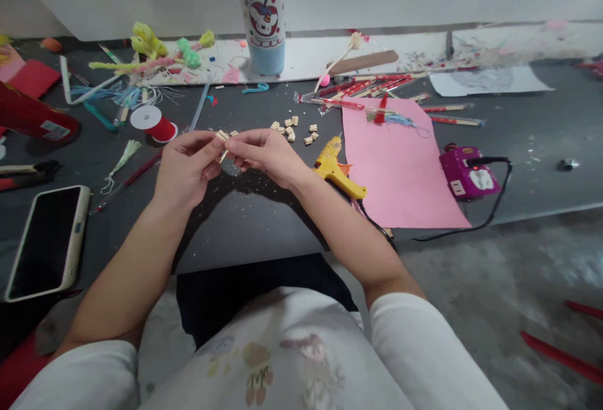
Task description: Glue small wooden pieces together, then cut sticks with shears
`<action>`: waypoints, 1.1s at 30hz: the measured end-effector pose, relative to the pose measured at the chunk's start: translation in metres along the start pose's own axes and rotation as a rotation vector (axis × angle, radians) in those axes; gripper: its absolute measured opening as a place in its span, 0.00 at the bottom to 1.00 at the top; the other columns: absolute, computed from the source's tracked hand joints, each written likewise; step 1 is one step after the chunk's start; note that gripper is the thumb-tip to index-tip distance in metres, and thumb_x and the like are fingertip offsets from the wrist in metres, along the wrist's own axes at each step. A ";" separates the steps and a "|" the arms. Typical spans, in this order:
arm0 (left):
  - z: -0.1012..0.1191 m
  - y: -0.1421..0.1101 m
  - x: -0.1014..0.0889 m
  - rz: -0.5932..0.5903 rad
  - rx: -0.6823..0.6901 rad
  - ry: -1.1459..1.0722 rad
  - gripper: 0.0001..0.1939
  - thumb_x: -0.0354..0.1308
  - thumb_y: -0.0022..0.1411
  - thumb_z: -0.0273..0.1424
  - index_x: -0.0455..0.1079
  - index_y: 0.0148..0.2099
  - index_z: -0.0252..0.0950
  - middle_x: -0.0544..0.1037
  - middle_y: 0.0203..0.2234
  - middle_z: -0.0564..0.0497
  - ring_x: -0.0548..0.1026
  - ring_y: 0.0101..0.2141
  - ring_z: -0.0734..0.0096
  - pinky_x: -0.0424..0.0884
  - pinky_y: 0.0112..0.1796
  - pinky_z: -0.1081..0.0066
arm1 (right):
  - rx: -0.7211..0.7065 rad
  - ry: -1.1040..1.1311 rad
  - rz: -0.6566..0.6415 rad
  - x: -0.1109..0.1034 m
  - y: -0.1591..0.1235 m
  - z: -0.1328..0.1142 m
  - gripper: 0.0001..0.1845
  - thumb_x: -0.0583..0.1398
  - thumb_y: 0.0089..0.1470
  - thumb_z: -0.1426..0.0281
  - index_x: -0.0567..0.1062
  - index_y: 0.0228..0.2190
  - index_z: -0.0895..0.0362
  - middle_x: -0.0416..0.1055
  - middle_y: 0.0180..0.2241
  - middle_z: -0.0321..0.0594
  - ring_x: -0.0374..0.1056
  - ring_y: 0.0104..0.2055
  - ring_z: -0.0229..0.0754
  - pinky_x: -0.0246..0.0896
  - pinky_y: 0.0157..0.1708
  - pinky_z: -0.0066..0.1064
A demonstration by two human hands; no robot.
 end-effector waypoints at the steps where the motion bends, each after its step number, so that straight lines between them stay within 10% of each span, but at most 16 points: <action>1: 0.003 -0.001 -0.002 0.035 0.043 0.048 0.19 0.64 0.56 0.50 0.76 0.40 0.41 0.76 0.23 0.53 0.64 0.18 0.80 0.57 0.17 0.73 | 0.025 0.029 -0.003 0.001 0.000 0.002 0.21 0.72 0.41 0.55 0.77 0.28 0.59 0.71 0.24 0.32 0.65 0.24 0.28 0.64 0.25 0.21; 6: 0.019 -0.006 -0.002 0.094 0.184 -0.014 0.13 0.68 0.55 0.44 0.77 0.37 0.42 0.80 0.29 0.51 0.73 0.25 0.75 0.67 0.23 0.71 | 0.085 0.103 -0.041 0.007 0.000 0.007 0.21 0.73 0.40 0.57 0.75 0.25 0.59 0.69 0.22 0.29 0.63 0.22 0.26 0.62 0.23 0.19; 21: 0.007 -0.004 -0.007 0.154 -0.008 -0.107 0.17 0.71 0.48 0.46 0.76 0.33 0.40 0.70 0.18 0.57 0.57 0.14 0.84 0.46 0.14 0.75 | 0.025 0.033 -0.056 0.004 -0.001 0.000 0.18 0.73 0.42 0.61 0.75 0.27 0.60 0.72 0.24 0.33 0.66 0.24 0.29 0.66 0.27 0.23; 33: 0.008 0.002 -0.019 0.209 -0.186 -0.357 0.11 0.69 0.51 0.39 0.75 0.31 0.38 0.64 0.15 0.60 0.52 0.12 0.86 0.44 0.16 0.73 | -0.167 -0.136 0.399 -0.067 -0.001 -0.032 0.14 0.64 0.56 0.59 0.69 0.28 0.55 0.67 0.25 0.31 0.64 0.25 0.29 0.63 0.26 0.22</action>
Point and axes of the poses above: each hand's wrist, its own y-axis towards the middle knuckle, its own x-axis out of the palm, z = x × y, the point moved 10 cm from there along y, towards the middle knuckle
